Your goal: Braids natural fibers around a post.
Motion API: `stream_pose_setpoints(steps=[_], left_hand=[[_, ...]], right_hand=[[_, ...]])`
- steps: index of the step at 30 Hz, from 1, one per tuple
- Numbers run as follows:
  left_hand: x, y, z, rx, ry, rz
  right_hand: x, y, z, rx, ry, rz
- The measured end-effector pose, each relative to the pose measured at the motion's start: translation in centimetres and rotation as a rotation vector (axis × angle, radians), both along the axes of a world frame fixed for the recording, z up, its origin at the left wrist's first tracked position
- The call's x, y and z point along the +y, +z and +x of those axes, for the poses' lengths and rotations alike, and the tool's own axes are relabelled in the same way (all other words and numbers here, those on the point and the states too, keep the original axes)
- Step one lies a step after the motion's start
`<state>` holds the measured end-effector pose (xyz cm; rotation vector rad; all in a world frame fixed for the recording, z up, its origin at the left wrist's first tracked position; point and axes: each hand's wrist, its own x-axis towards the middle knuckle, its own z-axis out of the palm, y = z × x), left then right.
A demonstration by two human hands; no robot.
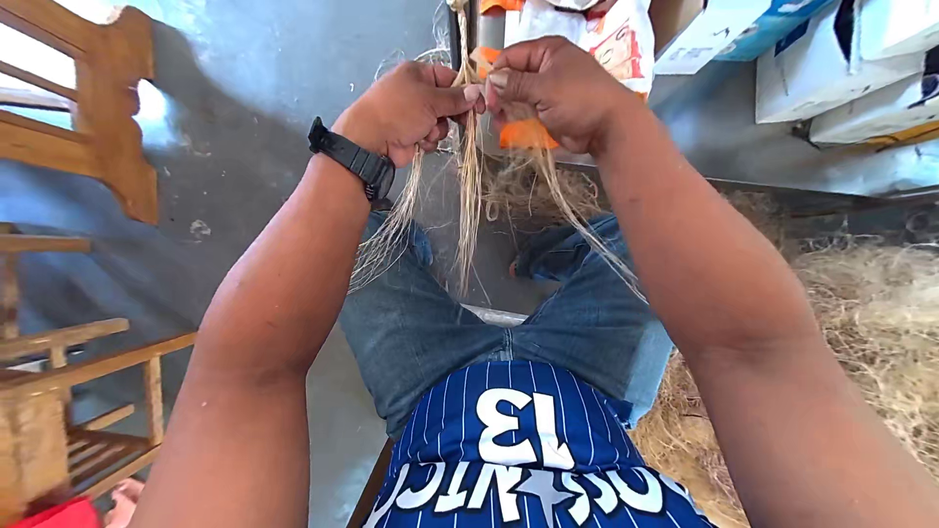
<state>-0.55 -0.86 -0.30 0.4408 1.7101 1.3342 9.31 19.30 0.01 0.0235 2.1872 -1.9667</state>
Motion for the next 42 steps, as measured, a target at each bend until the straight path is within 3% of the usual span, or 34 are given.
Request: stream_pose_setpoints(steps=[4,12,18,26,29,34,42], left_hand=[[-0.7,-0.3,-0.2,0.005,-0.021,0.035],[-0.8,-1.6,-0.2,-0.028,0.008,0.116],[-1.1,-2.3,0.0,-0.012,0.002,0.161],[-0.4,-3.1,1.1,-0.041,0.107,0.222],[0.0,-3.1,1.2,-0.044,0.117,0.205],[0.5,-3.3,1.2,-0.028,0.119,0.187],[0.1,-3.0,1.3,0.084,0.127,0.140]], right_hand=[[2.7,-0.2,1.0,-0.021,0.030,-0.145],[10.4,-0.6,7.8,-0.085,-0.088,-0.041],[19.5,-1.6,19.1,-0.127,-0.290,-0.028],[28.5,1.5,37.5,-0.190,-0.609,0.177],[30.6,1.3,41.7,-0.153,-0.681,0.189],[29.4,0.7,41.7,-0.230,-0.740,0.215],[28.8,-3.6,38.5,-0.425,-0.751,0.425]])
